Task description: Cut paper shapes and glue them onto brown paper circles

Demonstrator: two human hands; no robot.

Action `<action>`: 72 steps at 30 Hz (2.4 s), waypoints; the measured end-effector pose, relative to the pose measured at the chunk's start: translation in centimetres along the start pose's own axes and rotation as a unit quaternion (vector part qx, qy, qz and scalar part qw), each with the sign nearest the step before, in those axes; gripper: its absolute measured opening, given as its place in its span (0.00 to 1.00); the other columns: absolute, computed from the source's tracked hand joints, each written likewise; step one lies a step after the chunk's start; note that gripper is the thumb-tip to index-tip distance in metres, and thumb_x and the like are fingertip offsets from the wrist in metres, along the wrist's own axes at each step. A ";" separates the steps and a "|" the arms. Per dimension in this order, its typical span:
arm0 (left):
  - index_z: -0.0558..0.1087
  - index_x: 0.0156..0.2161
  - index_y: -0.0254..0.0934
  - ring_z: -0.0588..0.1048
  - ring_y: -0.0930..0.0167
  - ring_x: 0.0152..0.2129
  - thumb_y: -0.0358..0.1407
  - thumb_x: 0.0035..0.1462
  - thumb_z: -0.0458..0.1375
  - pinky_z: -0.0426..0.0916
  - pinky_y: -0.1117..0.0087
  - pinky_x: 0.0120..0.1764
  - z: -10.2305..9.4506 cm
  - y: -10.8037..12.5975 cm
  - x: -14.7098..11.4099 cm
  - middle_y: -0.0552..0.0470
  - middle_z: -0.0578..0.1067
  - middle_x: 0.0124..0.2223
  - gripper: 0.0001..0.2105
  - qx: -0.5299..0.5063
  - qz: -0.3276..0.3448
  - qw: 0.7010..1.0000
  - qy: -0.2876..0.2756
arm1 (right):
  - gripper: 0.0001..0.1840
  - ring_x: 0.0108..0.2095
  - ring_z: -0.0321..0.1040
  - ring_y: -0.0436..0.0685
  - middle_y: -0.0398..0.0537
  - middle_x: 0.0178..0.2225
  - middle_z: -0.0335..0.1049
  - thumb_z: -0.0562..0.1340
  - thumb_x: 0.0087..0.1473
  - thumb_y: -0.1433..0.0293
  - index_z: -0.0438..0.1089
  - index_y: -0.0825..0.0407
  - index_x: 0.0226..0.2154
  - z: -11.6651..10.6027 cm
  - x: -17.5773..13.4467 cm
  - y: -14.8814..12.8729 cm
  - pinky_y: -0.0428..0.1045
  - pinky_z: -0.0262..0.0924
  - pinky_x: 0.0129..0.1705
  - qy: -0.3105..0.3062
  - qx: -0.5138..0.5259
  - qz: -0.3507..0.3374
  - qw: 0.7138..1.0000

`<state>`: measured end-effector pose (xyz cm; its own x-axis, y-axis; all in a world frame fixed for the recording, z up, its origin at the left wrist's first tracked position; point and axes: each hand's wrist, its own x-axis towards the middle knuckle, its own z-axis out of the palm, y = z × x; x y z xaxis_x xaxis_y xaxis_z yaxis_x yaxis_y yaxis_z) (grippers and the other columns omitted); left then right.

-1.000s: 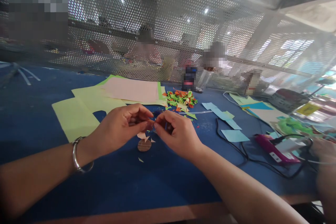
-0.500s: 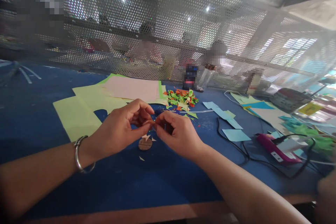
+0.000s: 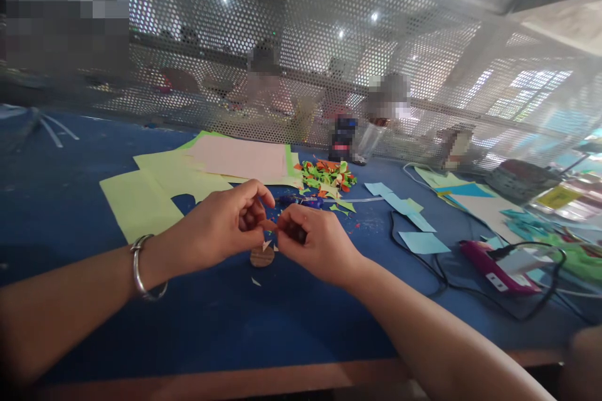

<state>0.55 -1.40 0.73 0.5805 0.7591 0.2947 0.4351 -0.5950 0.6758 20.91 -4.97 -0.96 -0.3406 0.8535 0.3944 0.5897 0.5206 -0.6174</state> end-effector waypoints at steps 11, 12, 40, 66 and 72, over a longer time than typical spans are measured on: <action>0.73 0.43 0.37 0.76 0.70 0.30 0.34 0.55 0.59 0.68 0.70 0.33 -0.7 -0.2 0.5 0.51 0.79 0.36 0.10 0.001 0.021 1.000 -0.016 | 0.04 0.21 0.52 0.45 0.35 0.21 0.59 0.62 0.54 0.72 0.66 0.52 0.28 -0.4 0.0 0.6 0.43 0.49 0.22 -0.014 0.005 0.034 0.999; 0.73 0.43 0.37 0.77 0.71 0.30 0.34 0.56 0.59 0.69 0.71 0.33 -0.5 0.0 0.4 0.51 0.79 0.36 0.09 -0.009 0.032 0.999 -0.015 | 0.04 0.21 0.52 0.45 0.36 0.21 0.59 0.62 0.54 0.72 0.66 0.52 0.28 -0.4 0.0 0.7 0.43 0.49 0.23 -0.019 0.002 0.034 0.999; 0.78 0.32 0.36 0.77 0.73 0.27 0.33 0.51 0.67 0.71 0.70 0.35 -0.1 -0.5 1.0 0.52 0.79 0.30 0.03 -0.395 -0.190 0.899 -0.019 | 0.02 0.23 0.62 0.47 0.41 0.26 0.69 0.61 0.57 0.72 0.70 0.52 0.33 -1.0 -0.3 0.2 0.45 0.59 0.28 0.086 -0.126 -0.086 0.984; 0.76 0.38 0.35 0.75 0.74 0.34 0.31 0.52 0.66 0.70 0.72 0.40 0.8 0.9 0.5 0.53 0.77 0.37 0.08 -0.429 -0.083 0.899 -0.023 | 0.02 0.24 0.66 0.48 0.43 0.27 0.72 0.63 0.56 0.70 0.70 0.51 0.33 -0.3 -0.3 -0.7 0.45 0.63 0.26 0.131 0.025 -0.018 0.991; 0.75 0.38 0.34 0.76 0.73 0.33 0.34 0.53 0.67 0.71 0.69 0.40 1.0 0.6 0.6 0.51 0.77 0.36 0.09 -0.350 -0.040 0.936 0.000 | 0.02 0.23 0.66 0.48 0.44 0.28 0.73 0.64 0.55 0.70 0.70 0.52 0.33 -0.1 -0.3 -0.8 0.45 0.63 0.26 0.124 0.054 0.006 0.991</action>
<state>1.91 -1.56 0.64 0.5660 0.7932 0.2245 -0.0811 -0.2174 0.9727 20.66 -5.64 -0.55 -0.1352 0.8353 0.5330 0.5062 0.5206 -0.6875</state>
